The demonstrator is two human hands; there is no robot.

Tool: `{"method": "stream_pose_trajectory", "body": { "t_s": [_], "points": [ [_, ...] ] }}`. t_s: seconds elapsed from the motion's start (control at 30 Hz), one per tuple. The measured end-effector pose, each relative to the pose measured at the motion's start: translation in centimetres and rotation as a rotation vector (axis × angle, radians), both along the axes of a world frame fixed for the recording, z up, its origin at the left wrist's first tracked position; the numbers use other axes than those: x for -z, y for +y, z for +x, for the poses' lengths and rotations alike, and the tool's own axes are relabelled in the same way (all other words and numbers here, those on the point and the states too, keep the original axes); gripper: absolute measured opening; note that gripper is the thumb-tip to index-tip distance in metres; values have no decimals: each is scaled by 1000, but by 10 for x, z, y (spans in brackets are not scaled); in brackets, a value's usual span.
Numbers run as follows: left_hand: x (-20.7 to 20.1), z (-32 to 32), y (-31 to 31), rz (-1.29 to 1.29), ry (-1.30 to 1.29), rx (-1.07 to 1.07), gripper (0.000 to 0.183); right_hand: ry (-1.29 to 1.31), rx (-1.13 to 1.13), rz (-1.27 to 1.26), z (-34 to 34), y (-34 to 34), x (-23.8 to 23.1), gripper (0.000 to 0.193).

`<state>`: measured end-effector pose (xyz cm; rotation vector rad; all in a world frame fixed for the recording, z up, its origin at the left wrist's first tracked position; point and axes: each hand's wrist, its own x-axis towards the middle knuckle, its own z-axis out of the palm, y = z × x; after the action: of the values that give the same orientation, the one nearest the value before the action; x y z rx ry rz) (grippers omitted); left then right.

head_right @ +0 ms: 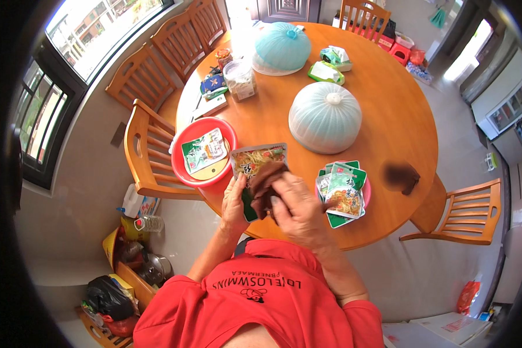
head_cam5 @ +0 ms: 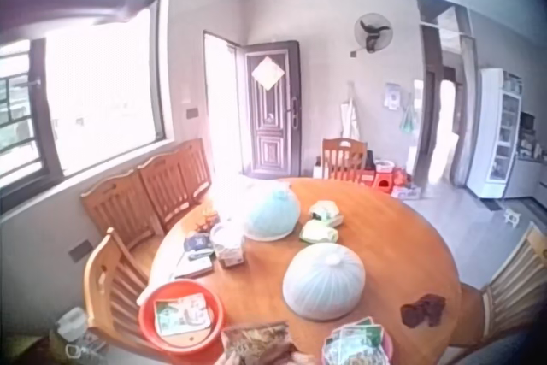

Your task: The person wipes the surface of several small rectangular food packages with a brown cloth. They handle the packages one at a time, wiping each side and then placing them into a red plastic bowl on the table. The task continues until the stack of packages is processed.

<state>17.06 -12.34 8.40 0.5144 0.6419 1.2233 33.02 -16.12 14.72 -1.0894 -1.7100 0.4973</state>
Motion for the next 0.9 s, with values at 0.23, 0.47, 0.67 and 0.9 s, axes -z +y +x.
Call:
{"method": "stream_pose_trajectory", "body": {
  "t_s": [0.23,0.47,0.67,0.9],
  "points": [
    [-14,19,-18,51,-79,-71,32,-397,415,196,-35,16,35,47],
    [-24,19,-24,8,-58,-125,33,-243,329,40,-9,20,48,45],
    [-4,5,-19,15,-82,-98,34,-459,201,50,-19,-38,84,41],
    [-15,12,-34,58,-64,5,38,-230,332,108,-11,11,18,41]
  ]
}}
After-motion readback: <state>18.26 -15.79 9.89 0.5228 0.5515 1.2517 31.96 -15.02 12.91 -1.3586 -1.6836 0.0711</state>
